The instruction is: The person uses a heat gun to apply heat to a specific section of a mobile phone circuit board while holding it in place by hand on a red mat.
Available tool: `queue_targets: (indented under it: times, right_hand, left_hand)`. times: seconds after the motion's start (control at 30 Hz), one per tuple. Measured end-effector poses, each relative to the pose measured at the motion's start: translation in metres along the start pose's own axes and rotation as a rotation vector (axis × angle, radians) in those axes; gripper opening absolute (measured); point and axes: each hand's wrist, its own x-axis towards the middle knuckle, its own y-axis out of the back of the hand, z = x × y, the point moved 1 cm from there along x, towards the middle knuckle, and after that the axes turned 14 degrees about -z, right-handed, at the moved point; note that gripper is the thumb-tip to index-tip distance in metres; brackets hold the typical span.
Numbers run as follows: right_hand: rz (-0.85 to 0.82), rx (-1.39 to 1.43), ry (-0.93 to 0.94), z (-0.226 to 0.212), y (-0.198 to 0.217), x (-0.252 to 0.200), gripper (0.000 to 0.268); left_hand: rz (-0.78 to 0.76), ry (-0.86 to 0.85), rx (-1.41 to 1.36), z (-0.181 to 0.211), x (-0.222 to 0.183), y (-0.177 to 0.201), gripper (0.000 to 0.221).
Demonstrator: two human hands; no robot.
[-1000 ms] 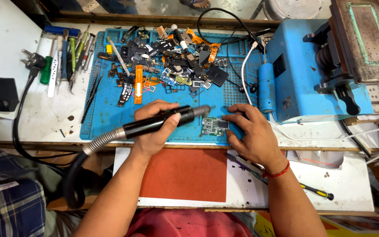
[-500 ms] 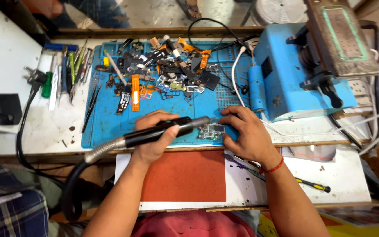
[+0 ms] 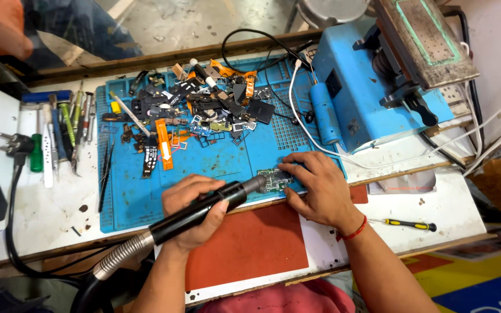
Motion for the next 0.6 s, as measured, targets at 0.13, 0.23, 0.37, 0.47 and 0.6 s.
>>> queue_targets:
  times: [0.13, 0.23, 0.37, 0.47, 0.6]
  right_hand:
    - [0.017, -0.012, 0.003, 0.002, -0.001, 0.003, 0.041]
    - [0.036, -0.026, 0.005, 0.002, -0.004, 0.006, 0.041]
    - [0.043, -0.036, 0.011, 0.005, -0.006, 0.006, 0.04]
    - [0.031, -0.006, 0.021, 0.007, -0.004, 0.005, 0.041]
    - [0.03, 0.01, 0.031, 0.009, -0.002, 0.003, 0.04]
  left_hand:
    - [-0.091, -0.029, -0.258, -0.011, 0.003, 0.005, 0.027]
    - [0.109, 0.073, -0.093, -0.013, -0.002, 0.005, 0.029]
    - [0.02, 0.053, -0.183, -0.015, -0.001, 0.007, 0.031]
    - [0.028, 0.104, -0.208, -0.017, 0.0, 0.007, 0.032]
    - [-0.049, 0.152, -0.197, -0.019, 0.001, 0.01, 0.03]
